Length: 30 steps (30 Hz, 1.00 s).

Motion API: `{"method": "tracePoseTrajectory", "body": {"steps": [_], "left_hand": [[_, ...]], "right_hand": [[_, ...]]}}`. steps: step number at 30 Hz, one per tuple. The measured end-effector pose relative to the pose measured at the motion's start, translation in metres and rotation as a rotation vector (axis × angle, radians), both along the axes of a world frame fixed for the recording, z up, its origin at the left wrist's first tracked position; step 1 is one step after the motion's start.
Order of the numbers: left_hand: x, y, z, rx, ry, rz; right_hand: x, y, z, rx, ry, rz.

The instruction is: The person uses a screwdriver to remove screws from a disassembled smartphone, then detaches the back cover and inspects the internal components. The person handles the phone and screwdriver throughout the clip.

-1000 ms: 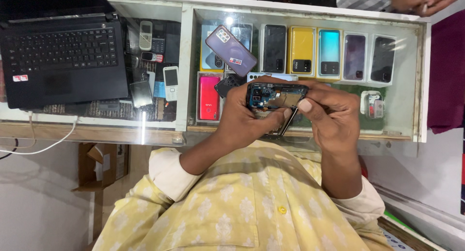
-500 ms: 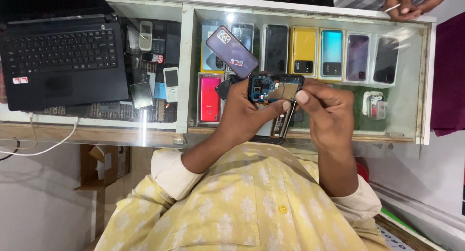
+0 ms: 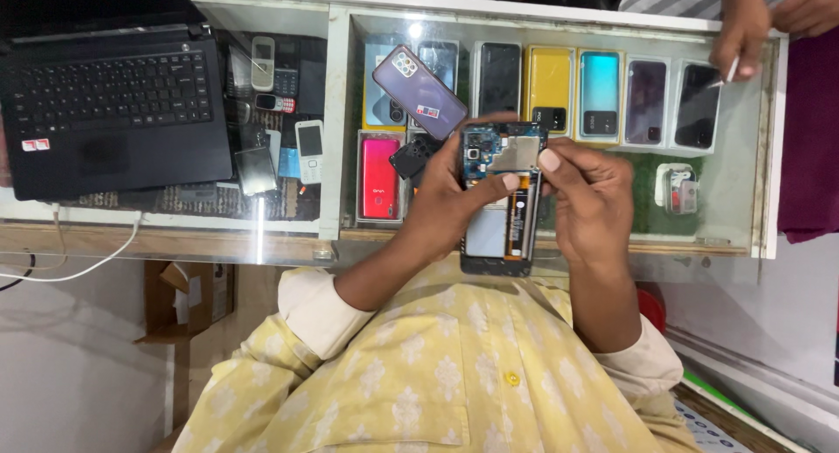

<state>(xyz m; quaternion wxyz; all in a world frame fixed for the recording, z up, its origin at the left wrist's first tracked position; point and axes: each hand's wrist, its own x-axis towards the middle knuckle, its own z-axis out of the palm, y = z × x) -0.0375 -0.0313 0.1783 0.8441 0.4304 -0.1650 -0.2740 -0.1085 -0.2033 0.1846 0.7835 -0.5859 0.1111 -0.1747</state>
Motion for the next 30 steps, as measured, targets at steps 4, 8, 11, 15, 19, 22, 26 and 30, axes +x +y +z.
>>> {"method": "tracePoseTrajectory", "body": {"steps": [4,8,11,15,19,22,26,30], "left_hand": [[-0.005,0.000,-0.005,-0.227,0.312,-0.096],[-0.008,0.002,-0.013,-0.186,0.272,-0.133],[-0.008,0.007,-0.015,-0.086,0.118,-0.130],[-0.011,0.013,-0.009,0.065,-0.059,-0.121],[-0.019,0.012,-0.001,-0.048,-0.036,-0.103],[-0.020,0.007,0.000,-0.048,-0.058,-0.076],[-0.022,0.008,-0.001,-0.044,-0.099,-0.052],[-0.021,0.009,-0.002,-0.062,-0.098,-0.051]], "right_hand": [[-0.003,-0.002,-0.003,0.103,0.010,-0.056],[-0.008,-0.002,-0.001,0.141,-0.010,-0.050],[-0.010,0.000,0.000,0.094,-0.036,-0.052],[-0.017,0.003,0.004,0.000,-0.119,-0.038],[-0.021,0.003,0.009,-0.046,-0.135,-0.032],[-0.020,0.002,0.012,-0.082,-0.157,-0.018],[-0.020,0.002,0.012,-0.079,-0.154,-0.021],[-0.020,0.003,0.011,-0.067,-0.147,-0.015]]}}
